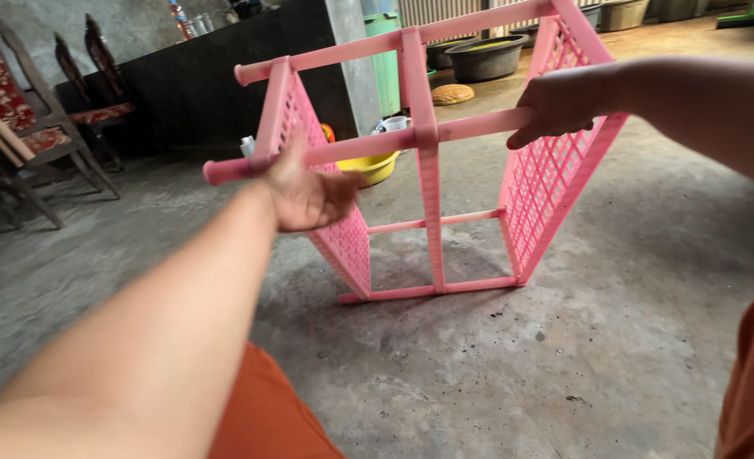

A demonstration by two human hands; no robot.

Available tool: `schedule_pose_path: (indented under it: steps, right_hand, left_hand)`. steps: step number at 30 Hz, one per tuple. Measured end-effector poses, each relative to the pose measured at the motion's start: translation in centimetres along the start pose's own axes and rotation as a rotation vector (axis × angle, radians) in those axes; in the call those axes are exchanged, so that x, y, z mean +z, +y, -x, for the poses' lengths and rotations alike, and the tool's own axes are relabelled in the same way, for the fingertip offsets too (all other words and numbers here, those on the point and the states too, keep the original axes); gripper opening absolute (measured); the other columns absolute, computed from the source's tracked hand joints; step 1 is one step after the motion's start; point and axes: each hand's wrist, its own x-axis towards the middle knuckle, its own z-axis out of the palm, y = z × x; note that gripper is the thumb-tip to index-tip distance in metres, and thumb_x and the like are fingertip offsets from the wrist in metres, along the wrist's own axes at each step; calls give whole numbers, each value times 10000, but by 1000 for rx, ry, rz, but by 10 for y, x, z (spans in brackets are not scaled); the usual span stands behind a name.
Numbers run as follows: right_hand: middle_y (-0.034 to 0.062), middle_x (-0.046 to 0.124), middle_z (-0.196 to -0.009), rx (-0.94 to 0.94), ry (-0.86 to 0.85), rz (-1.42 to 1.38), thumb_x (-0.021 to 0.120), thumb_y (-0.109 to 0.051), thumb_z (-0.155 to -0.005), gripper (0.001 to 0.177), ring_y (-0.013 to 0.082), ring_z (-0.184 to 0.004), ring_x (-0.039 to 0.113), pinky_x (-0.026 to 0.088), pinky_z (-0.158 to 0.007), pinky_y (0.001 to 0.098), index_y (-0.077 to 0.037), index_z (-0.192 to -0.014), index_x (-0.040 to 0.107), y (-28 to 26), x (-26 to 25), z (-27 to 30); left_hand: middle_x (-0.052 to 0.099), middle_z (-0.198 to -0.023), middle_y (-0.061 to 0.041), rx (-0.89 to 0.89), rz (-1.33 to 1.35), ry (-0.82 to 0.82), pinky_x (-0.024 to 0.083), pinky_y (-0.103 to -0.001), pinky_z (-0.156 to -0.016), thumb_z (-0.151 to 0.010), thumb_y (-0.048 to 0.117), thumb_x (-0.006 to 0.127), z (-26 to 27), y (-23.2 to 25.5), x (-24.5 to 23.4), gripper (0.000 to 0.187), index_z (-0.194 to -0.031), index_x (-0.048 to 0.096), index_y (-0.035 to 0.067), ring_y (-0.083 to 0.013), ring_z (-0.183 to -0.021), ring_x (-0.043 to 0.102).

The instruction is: The person assembles a pink plastic three-tier rack by inserting vertical poles into the shelf frames and securing them. The person repeatedly lifts, rotates, and aligns the rack to connect all parts.

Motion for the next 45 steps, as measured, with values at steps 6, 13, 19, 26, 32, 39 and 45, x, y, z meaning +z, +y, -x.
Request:
schedule_pose_path:
  steps: [6, 13, 19, 26, 32, 39, 45]
  right_hand:
    - [59, 537, -600, -48, -192, -224, 849, -439, -807, 501, 189, -531, 476, 398, -518, 370, 11, -721, 645, -4, -12, -14]
    - [42, 589, -589, -104, -301, -202, 757, -430, -843, 433, 173, -535, 557, 476, -550, 336, -46, -687, 633, -60, -18, 3]
    - [59, 487, -565, -81, -339, -161, 781, -467, -867, 542, 196, -509, 446, 383, -516, 367, -21, -647, 566, -87, -21, -9]
    - [157, 617, -625, -40, 116, 120, 726, -410, -910, 490, 288, -547, 612, 504, -527, 421, 42, -729, 681, -104, -8, -26]
    - [108, 599, -592, -61, 99, 59, 674, -316, -922, 307, 249, -516, 551, 441, -495, 412, -66, -759, 745, -86, 10, -49]
    - [44, 403, -501, -71, -341, -264, 755, -195, -863, 407, 174, -431, 326, 257, -423, 358, -41, -587, 499, -47, 19, -93]
    - [78, 502, -533, -46, -175, -131, 758, -247, -860, 359, 218, -460, 458, 359, -436, 390, -13, -650, 583, -66, 20, -75]
  left_hand:
    - [740, -1022, -142, 1006, -1040, -18, 571, -363, -785, -763, 682, 731, -11, 47, 36, 723, -1104, 751, 45, -242, -952, 690]
    - [739, -1062, -90, 750, -1801, 233, 531, -442, -886, -738, 870, 616, -28, 21, 74, 788, -1067, 775, 171, -292, -1053, 689]
    - [748, -1038, -57, 815, -1810, 181, 523, -444, -893, -738, 843, 594, -33, 30, 77, 680, -1031, 783, 259, -276, -1015, 699]
    - [741, -927, -85, 817, -1689, 171, 513, -440, -879, -792, 887, 452, -50, 39, 72, 766, -970, 740, 200, -287, -928, 704]
    - [700, -848, -143, 811, -1733, 104, 499, -454, -847, -793, 941, 389, -72, 42, 65, 935, -901, 710, 69, -308, -884, 689]
    - [726, -841, -133, 684, -1686, 150, 530, -447, -836, -708, 969, 377, -75, 22, 85, 989, -898, 737, 68, -300, -875, 722]
    - [722, -857, -159, 708, -1714, 176, 535, -454, -862, -724, 979, 369, -73, 19, 86, 1006, -857, 714, 44, -321, -902, 726]
